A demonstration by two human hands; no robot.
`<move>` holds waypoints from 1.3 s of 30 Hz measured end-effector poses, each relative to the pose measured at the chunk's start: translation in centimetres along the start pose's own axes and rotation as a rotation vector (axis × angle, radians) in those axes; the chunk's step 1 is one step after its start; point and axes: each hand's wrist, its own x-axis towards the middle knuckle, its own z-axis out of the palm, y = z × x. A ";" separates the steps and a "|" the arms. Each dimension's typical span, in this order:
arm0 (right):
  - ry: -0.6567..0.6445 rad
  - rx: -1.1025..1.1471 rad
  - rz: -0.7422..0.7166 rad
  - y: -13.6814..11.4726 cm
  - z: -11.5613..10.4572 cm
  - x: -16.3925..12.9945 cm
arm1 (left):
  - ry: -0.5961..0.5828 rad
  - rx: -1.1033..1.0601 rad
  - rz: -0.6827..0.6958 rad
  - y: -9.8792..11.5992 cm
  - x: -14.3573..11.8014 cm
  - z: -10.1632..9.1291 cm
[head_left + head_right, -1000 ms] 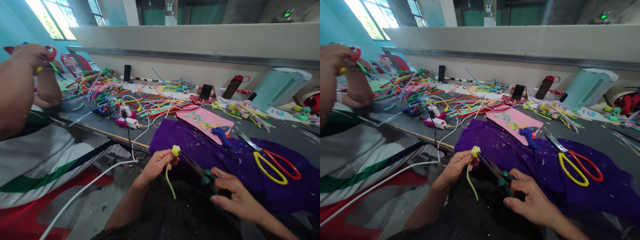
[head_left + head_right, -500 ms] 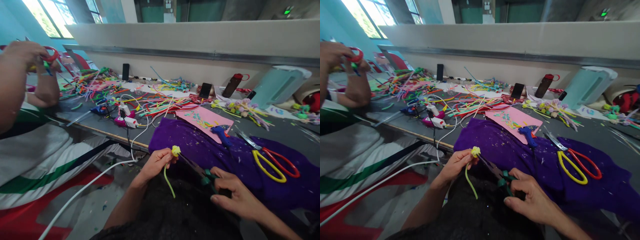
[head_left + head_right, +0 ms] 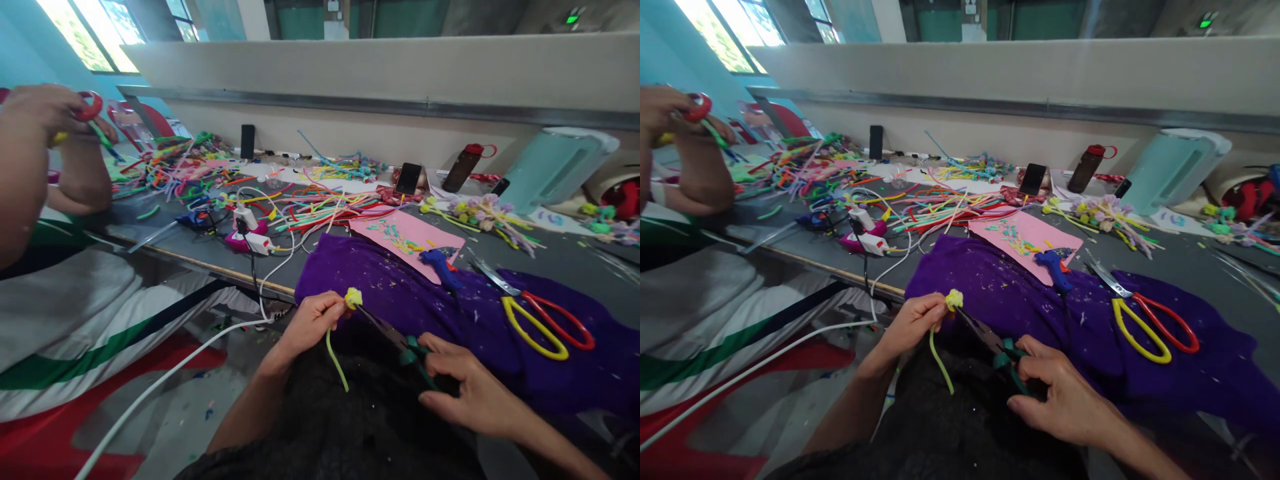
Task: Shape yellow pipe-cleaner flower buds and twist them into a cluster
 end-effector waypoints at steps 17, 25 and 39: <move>-0.167 0.432 0.081 0.7 -1.3 0.1 | 0.096 -0.070 0.019 -0.5 0.3 0.3; -0.255 0.694 0.244 0.9 -2.2 0.1 | 0.110 0.032 0.071 -0.6 0.3 0.4; -0.227 0.360 0.138 -0.2 -3.6 0.1 | 0.179 -0.014 -0.005 -1.1 0.5 0.3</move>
